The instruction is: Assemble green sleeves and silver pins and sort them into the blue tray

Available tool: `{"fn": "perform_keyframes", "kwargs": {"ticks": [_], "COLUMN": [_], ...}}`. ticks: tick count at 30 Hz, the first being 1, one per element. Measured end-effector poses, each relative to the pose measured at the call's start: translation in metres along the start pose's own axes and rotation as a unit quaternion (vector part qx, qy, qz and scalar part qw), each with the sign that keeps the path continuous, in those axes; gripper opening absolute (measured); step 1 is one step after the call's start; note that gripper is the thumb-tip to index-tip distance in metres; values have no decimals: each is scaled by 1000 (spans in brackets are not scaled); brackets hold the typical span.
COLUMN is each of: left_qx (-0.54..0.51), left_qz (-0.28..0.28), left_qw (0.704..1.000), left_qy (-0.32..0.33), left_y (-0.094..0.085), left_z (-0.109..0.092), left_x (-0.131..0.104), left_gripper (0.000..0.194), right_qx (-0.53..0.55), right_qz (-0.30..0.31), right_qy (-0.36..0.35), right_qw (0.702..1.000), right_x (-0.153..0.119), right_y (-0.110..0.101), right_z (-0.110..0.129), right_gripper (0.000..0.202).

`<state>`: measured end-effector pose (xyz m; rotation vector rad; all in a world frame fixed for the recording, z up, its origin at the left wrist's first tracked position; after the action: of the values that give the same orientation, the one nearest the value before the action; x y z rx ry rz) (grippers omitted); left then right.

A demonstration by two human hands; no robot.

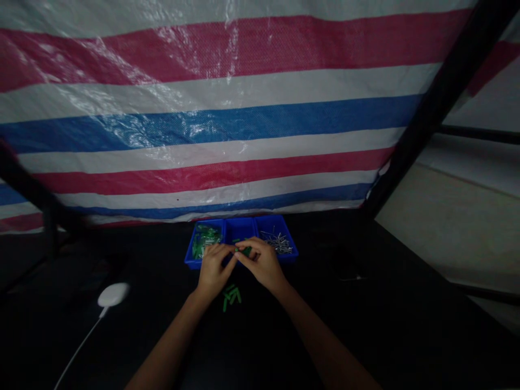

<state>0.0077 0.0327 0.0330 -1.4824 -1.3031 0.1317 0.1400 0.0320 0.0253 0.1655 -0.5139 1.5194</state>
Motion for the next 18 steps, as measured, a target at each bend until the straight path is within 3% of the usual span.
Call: {"fn": "perform_keyframes", "kwargs": {"ticks": [11, 18], "left_qx": [17, -33], "left_qz": [2, -42], "left_qw": [1000, 999], "left_qy": [13, -8], "left_y": [0, -7], "left_z": [-6, -6], "left_x": [0, 1], "left_gripper": [18, 18], "right_qx": [-107, -99], "right_qz": [-21, -42], "right_qy": [-43, -12], "right_qw": [993, 994], "right_x": [-2, 3], "right_y": [-4, -13], "right_z": [13, 0], "right_gripper": [14, 20]}}
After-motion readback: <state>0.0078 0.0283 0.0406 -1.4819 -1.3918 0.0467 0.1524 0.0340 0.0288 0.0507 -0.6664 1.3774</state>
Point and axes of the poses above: each hand's wrist, its own x-axis towards the middle knuckle, its own y-axis out of the palm, z = x × y, the point moved 5 cm from there along x, towards the middle knuckle
